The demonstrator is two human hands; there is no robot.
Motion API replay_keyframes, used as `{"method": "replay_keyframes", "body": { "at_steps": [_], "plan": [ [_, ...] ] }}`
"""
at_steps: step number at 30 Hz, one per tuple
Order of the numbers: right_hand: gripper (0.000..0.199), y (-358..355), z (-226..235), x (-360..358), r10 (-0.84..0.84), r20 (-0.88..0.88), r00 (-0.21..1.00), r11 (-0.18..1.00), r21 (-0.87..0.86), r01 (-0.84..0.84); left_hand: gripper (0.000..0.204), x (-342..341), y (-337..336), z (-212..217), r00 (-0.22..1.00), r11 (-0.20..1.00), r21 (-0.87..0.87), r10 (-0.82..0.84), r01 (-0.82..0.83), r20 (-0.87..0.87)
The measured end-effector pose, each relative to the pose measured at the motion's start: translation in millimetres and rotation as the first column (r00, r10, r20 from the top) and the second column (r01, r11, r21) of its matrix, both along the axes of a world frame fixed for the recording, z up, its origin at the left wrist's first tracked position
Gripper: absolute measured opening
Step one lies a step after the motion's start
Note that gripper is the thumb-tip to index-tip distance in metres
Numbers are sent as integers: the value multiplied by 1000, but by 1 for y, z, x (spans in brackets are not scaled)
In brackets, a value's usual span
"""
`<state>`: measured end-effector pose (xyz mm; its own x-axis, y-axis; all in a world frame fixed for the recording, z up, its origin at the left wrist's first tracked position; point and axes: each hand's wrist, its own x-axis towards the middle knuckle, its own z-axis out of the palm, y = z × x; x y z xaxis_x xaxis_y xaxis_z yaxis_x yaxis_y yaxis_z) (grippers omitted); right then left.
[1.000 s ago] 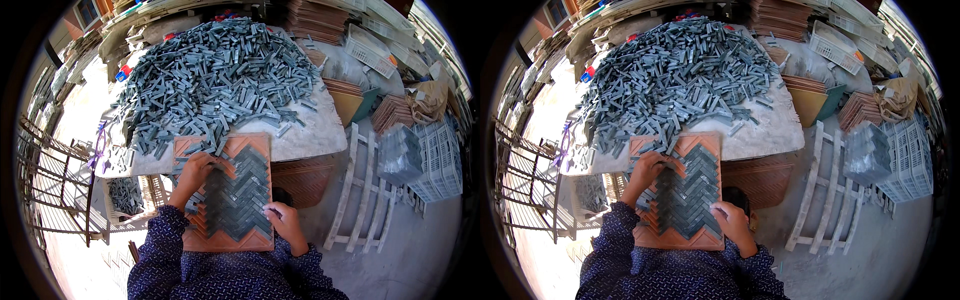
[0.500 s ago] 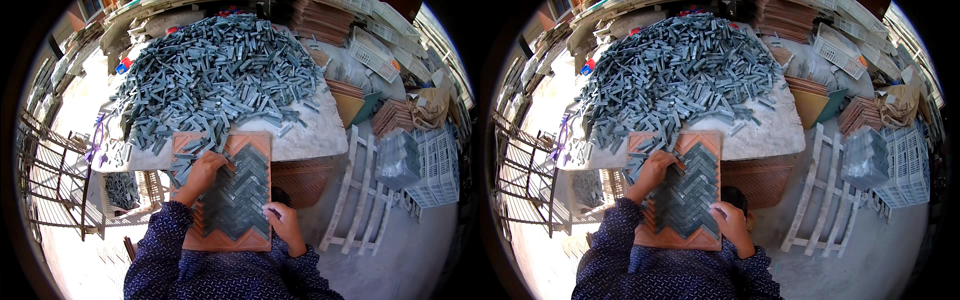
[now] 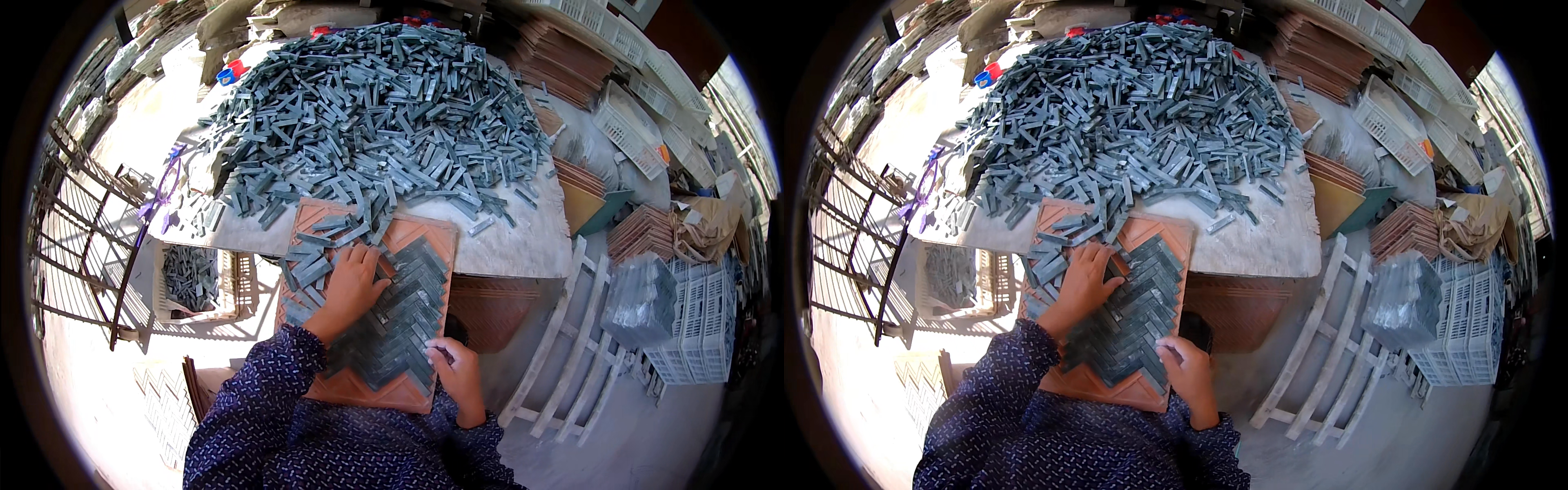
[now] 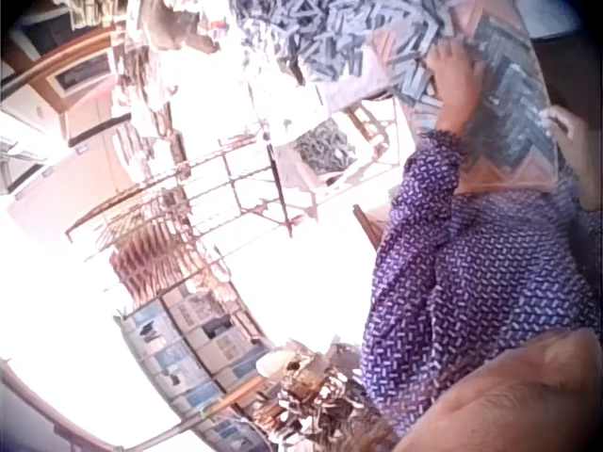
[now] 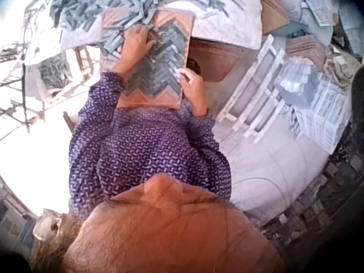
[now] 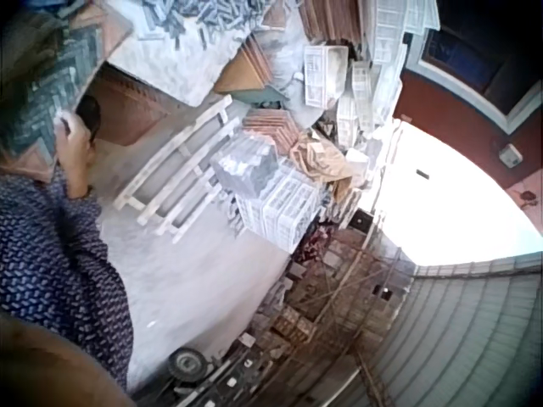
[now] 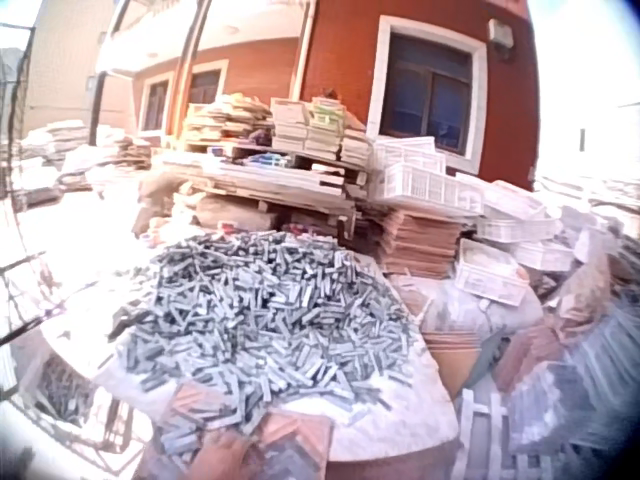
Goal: The person arranges small rectangular tiles by hand onto a square board to form a herringbone pattern. The person picks tiles from a large pile and places them one by one into the grooves of the board, completing the pattern and then flipping the board to reveal the finished side.
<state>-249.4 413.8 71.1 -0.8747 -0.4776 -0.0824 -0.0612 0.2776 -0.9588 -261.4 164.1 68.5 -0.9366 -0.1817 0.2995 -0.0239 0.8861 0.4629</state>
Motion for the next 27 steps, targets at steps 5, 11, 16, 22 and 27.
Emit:
{"method": "replay_keyframes", "body": {
  "at_steps": [5, 11, 16, 22, 27],
  "plan": [
    [14, 0, -3, 3, -13, -2, 1000, 1000, 14, 13, 57, 4, 14, -5, 997, 997, 29, 74, -74, -11],
    [15, -13, -5, 9, 29, -35, 999, 998, 60, -27, 55, 1, 12, -8, 996, 997, 43, 71, -69, -54],
    [15, -10, 4, 10, -19, -52, 998, 999, 49, 22, 58, 15, 12, -10, 998, 999, -43, 22, -24, -52],
    [14, 9, 11, 7, -127, -107, 986, 986, 92, 137, 79, 46, 30, -8, 990, 987, -132, -75, 91, 121],
    [14, 7, 15, 8, -92, -187, 978, 980, 158, 123, 81, 66, 36, -17, 969, 956, -220, -154, 195, 191]
  ]
}}
